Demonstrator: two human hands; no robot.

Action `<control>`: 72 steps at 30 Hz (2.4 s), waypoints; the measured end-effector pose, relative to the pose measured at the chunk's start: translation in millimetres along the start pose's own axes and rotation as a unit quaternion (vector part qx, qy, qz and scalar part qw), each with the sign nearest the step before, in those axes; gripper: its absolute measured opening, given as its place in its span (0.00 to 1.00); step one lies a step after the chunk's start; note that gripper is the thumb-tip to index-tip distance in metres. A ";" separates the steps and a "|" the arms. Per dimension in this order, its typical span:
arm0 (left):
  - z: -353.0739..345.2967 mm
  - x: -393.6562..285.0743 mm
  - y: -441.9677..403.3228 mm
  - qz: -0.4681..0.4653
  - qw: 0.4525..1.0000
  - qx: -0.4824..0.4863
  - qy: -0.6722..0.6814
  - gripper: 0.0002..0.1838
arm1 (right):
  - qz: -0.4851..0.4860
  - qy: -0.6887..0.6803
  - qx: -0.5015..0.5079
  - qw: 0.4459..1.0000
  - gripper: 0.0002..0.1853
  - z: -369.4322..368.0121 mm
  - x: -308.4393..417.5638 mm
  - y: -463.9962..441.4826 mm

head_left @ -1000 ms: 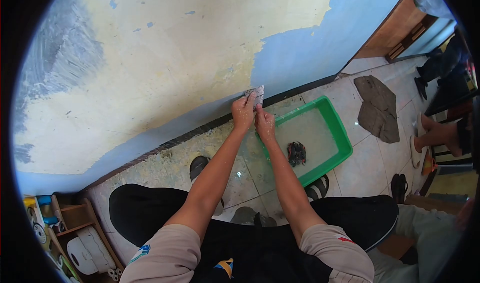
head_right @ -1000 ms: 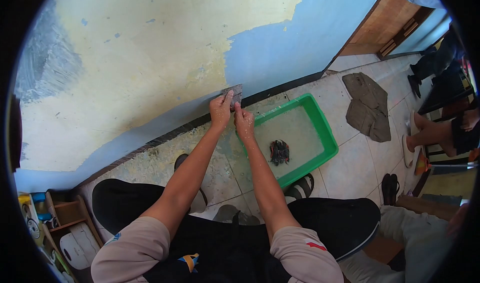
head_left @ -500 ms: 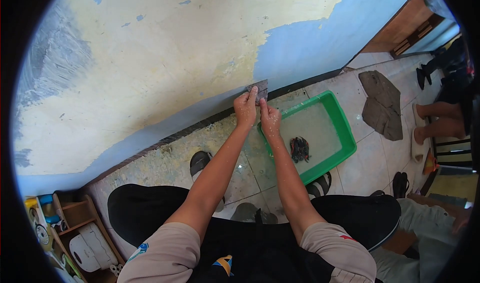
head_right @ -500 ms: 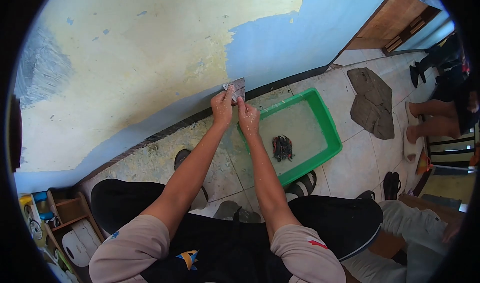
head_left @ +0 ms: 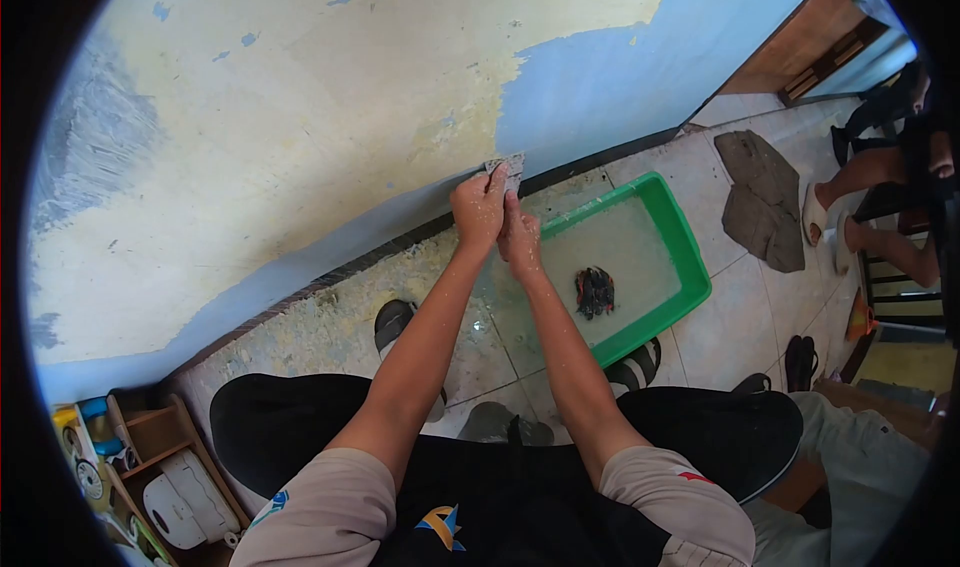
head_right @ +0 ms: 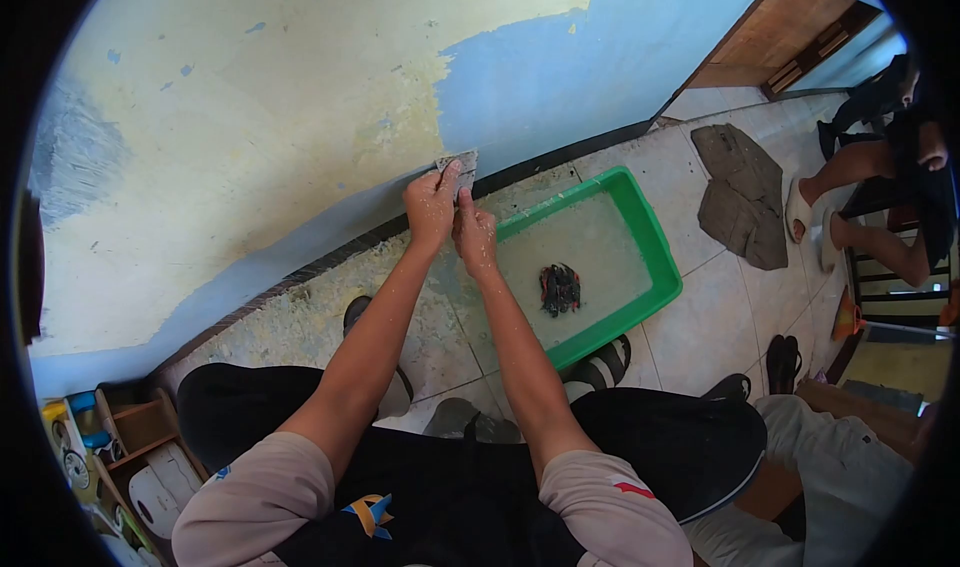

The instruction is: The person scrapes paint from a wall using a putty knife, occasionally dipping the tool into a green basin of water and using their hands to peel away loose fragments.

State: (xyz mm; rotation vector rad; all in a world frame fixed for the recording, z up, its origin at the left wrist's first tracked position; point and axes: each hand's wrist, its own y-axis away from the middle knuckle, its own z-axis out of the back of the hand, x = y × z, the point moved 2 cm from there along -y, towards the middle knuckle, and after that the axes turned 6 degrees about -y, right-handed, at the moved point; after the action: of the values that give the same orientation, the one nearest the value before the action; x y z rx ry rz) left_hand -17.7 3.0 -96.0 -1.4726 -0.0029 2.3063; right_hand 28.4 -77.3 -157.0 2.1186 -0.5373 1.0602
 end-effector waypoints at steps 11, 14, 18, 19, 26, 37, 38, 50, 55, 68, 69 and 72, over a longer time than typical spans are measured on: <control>12.9 -13.8 -8.1 -0.030 0.997 0.026 -0.066 0.28 | -0.088 -0.096 -0.001 0.992 0.32 -21.6 -2.1 13.3; 7.7 -4.1 -9.7 -0.007 0.999 0.038 -0.039 0.28 | -0.034 -0.050 -0.017 0.998 0.32 -9.7 -8.0 -3.4; -11.1 15.1 -8.4 0.049 0.997 0.042 0.049 0.28 | 0.059 0.047 0.006 0.997 0.34 5.3 11.8 -3.4; -11.2 11.5 -7.6 0.049 0.997 0.043 0.051 0.28 | 0.060 0.048 0.005 0.997 0.34 9.6 11.8 -6.8; -20.4 -4.2 -9.7 0.123 0.949 0.063 0.285 0.24 | 0.182 0.245 -0.030 0.952 0.35 12.2 57.4 -26.5; -23.0 19.0 6.1 0.065 0.991 0.043 0.104 0.26 | 0.147 0.164 -0.045 0.974 0.36 15.3 16.6 -12.0; -25.5 24.8 5.0 0.063 0.990 0.048 0.115 0.26 | 0.142 0.144 -0.040 0.979 0.36 15.4 13.8 -12.7; -22.7 28.8 11.3 0.077 0.991 0.018 0.107 0.28 | 0.141 0.168 -0.024 0.975 0.34 17.2 7.1 -10.8; -20.4 27.4 10.4 0.042 0.999 0.011 0.019 0.30 | 0.157 0.202 -0.031 0.966 0.34 19.1 3.9 -13.3; -23.3 25.2 13.1 0.045 0.995 -0.013 0.084 0.31 | 0.193 0.215 -0.051 0.956 0.35 15.7 7.9 -9.9; -22.6 25.4 13.3 0.050 0.996 -0.013 0.074 0.31 | 0.196 0.214 -0.048 0.956 0.35 15.7 7.9 -10.1; -18.9 28.3 11.8 0.042 0.997 0.003 0.060 0.31 | 0.168 0.232 -0.038 0.957 0.36 16.2 6.4 -11.4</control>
State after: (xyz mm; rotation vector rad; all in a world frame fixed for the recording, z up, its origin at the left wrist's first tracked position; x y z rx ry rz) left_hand -15.4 -2.4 -131.5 -1.6349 0.0999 2.2764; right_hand 47.7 -81.9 -163.2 1.6618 -0.7024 1.6415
